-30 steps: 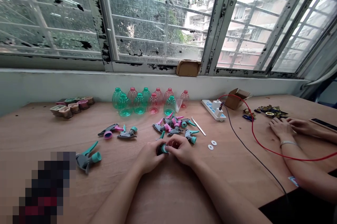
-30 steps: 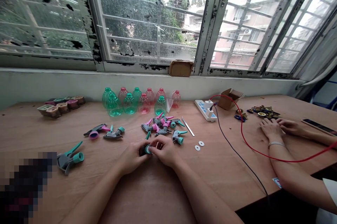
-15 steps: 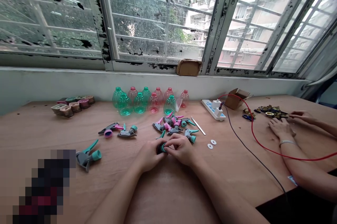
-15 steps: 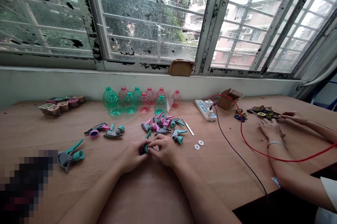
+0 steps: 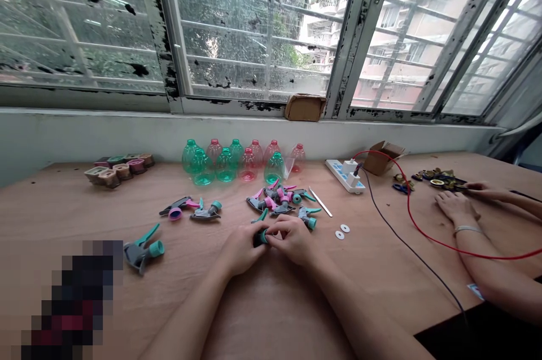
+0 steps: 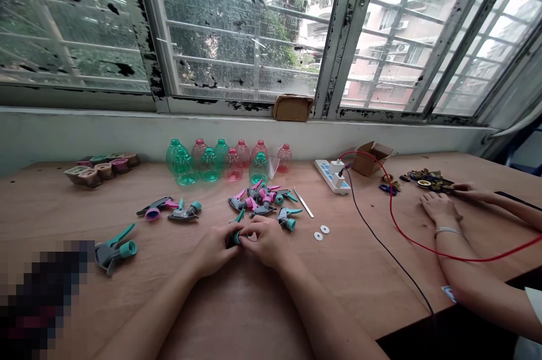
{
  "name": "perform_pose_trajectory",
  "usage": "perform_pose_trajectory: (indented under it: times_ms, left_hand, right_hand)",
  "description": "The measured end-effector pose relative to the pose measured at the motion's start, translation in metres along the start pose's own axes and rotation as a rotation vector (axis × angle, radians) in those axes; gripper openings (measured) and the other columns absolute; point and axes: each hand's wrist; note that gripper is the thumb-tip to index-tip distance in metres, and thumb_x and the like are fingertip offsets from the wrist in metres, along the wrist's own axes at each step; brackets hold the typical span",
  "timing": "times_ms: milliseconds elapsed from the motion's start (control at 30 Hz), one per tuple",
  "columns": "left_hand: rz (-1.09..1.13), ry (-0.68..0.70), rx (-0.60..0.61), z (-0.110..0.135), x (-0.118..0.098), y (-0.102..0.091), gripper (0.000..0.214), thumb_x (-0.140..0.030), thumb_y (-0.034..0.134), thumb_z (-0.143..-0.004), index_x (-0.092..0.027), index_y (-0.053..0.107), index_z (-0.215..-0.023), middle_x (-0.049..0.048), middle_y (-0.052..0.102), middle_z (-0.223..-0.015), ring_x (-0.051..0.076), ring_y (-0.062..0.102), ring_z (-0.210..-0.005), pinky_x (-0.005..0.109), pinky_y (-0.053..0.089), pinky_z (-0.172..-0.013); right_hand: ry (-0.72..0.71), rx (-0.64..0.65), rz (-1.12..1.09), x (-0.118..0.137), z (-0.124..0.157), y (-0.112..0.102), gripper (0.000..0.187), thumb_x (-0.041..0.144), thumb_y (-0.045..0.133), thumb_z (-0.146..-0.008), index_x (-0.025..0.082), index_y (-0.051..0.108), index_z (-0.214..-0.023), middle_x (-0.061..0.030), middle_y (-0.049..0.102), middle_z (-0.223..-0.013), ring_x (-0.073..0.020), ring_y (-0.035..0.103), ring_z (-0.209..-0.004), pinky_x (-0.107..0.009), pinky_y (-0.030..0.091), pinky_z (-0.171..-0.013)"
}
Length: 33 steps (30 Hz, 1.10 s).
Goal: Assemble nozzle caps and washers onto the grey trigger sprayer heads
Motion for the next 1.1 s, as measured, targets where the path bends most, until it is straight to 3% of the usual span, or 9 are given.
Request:
perform_pose_trajectory:
  times_ms: [600, 867, 1100]
  left_hand:
    - [-0.072, 0.016, -0.018, -0.0014, 0.0018, 0.0016, 0.041, -0.01, 0.055, -0.072, -0.026, 0.065, -0.108, 0.0007, 0.071, -0.105, 0.021, 0.064, -0.097, 0.027, 0.046, -0.081]
    - [0.029, -0.023, -0.024, -0.0025, 0.0051, -0.0026, 0.039, -0.01, 0.058, -0.072, -0.023, 0.064, -0.109, 0.0002, 0.072, -0.099, 0.018, 0.064, -0.087, 0.024, 0.045, -0.078]
    - [0.032, -0.016, -0.049, 0.0001, 0.0079, -0.0018, 0.031, -0.013, 0.058, -0.074, -0.022, 0.066, -0.103, -0.0004, 0.071, -0.093, 0.017, 0.063, -0.084, 0.024, 0.044, -0.075]
  right_hand:
    - [0.101, -0.025, -0.012, 0.0022, -0.0011, 0.003, 0.009, 0.019, 0.067, -0.076, 0.021, 0.076, -0.074, 0.0017, 0.059, -0.062, -0.0094, 0.052, -0.053, -0.021, 0.036, -0.052]
    - [-0.065, 0.02, -0.03, -0.0045, -0.0018, -0.0032, 0.022, 0.011, 0.058, -0.078, 0.021, 0.074, -0.089, -0.0009, 0.062, -0.077, -0.01, 0.053, -0.06, -0.021, 0.04, -0.057]
    - [-0.113, 0.027, 0.23, 0.0007, 0.0025, -0.0048, 0.024, 0.011, 0.058, -0.076, 0.024, 0.074, -0.089, -0.0001, 0.063, -0.075, -0.0116, 0.055, -0.063, -0.022, 0.039, -0.062]
Point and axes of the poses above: each hand's wrist, its own z-axis away from the middle knuckle, its own y-axis out of the palm, x = y × z
